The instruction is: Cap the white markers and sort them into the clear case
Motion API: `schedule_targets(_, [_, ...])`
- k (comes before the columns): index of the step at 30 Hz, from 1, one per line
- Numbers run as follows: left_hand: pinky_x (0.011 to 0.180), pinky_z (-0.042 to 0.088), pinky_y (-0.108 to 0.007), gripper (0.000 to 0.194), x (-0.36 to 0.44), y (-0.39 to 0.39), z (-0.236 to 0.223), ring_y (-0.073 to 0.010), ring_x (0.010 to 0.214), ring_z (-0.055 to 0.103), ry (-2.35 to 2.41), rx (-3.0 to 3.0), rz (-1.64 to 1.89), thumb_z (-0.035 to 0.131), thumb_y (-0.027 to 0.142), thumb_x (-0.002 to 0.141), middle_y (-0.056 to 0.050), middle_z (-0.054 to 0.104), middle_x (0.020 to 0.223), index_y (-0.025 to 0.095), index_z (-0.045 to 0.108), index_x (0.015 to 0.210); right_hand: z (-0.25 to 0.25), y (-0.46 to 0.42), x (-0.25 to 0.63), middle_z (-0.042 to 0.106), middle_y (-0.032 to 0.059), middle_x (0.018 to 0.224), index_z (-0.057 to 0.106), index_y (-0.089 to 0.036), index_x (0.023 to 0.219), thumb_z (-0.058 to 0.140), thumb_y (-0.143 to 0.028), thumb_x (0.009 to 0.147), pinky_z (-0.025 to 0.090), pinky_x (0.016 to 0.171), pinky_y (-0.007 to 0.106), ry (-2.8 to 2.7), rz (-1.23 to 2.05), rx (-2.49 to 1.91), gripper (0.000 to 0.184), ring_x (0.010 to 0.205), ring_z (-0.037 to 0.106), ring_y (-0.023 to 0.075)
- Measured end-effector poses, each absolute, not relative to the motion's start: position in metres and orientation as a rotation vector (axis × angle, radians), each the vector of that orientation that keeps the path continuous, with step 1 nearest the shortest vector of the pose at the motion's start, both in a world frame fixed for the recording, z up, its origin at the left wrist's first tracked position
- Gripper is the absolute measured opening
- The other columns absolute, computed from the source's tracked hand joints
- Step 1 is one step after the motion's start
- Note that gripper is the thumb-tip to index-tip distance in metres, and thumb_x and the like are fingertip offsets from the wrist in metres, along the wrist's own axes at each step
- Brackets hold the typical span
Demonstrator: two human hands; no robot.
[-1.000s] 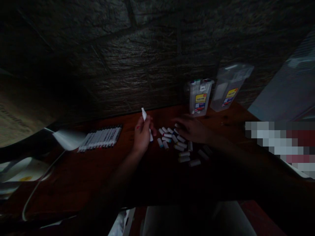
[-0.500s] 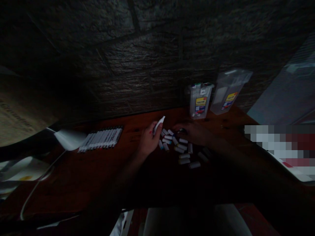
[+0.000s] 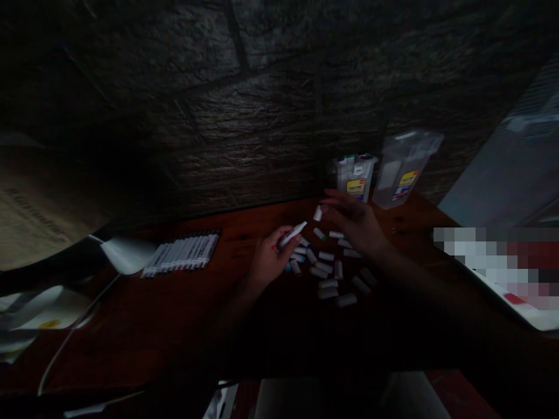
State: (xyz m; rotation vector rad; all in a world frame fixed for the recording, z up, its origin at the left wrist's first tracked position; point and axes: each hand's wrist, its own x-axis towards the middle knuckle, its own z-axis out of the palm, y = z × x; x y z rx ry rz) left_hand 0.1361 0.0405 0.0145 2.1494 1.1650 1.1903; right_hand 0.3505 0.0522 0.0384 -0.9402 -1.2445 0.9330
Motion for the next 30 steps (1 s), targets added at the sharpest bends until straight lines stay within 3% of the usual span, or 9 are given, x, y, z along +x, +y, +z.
schedule_targets(6, [0.064,0.051,-0.022,0.022,0.136,0.039,0.017,-0.0110,0.069,0.064,1.168,2.157,1.238,0.060,0.036,0.091,-0.001,0.073,0.086,0.020,0.067,0.104,0.039,0.049,0.347,0.071,0.0036,0.109,0.068,-0.027,0.114,0.081,-0.042,0.070,0.056,0.095,0.045,-1.233,0.997,-0.896,0.048,0.101,0.068,0.0228])
schedule_targets(12, [0.059,0.049,-0.020,0.024,0.135,0.038,0.020,-0.0100,0.065,0.062,1.191,2.181,1.221,0.058,0.039,0.093,0.000,0.072,0.080,0.020,0.069,0.103,0.042,0.045,0.345,0.074,0.0031,0.098,0.073,-0.027,0.101,0.081,-0.040,0.070,0.056,0.088,0.045,-1.292,1.049,-0.957,0.034,0.095,0.068,0.0230])
schedule_targets(18, [0.058,0.050,-0.020,0.026,0.135,0.036,0.023,-0.0110,0.064,0.065,1.218,2.178,1.217,0.056,0.039,0.094,0.000,0.074,0.081,0.020,0.069,0.105,0.045,0.042,0.346,0.075,0.0030,0.096,0.073,-0.027,0.101,0.079,-0.043,0.072,0.057,0.083,0.043,-1.231,1.009,-0.953,0.034,0.092,0.069,0.0219])
schedule_targets(30, [0.086,0.058,-0.033,0.025,0.129,0.039,0.022,-0.0182,0.093,0.072,1.151,2.349,1.279,0.062,0.036,0.091,-0.006,0.076,0.106,0.022,0.071,0.110,0.046,0.039,0.346,0.075,0.0017,0.087,0.077,-0.025,0.094,0.078,-0.042,0.074,0.054,0.070,0.034,-1.539,1.023,-0.933,0.026,0.079,0.067,0.0177])
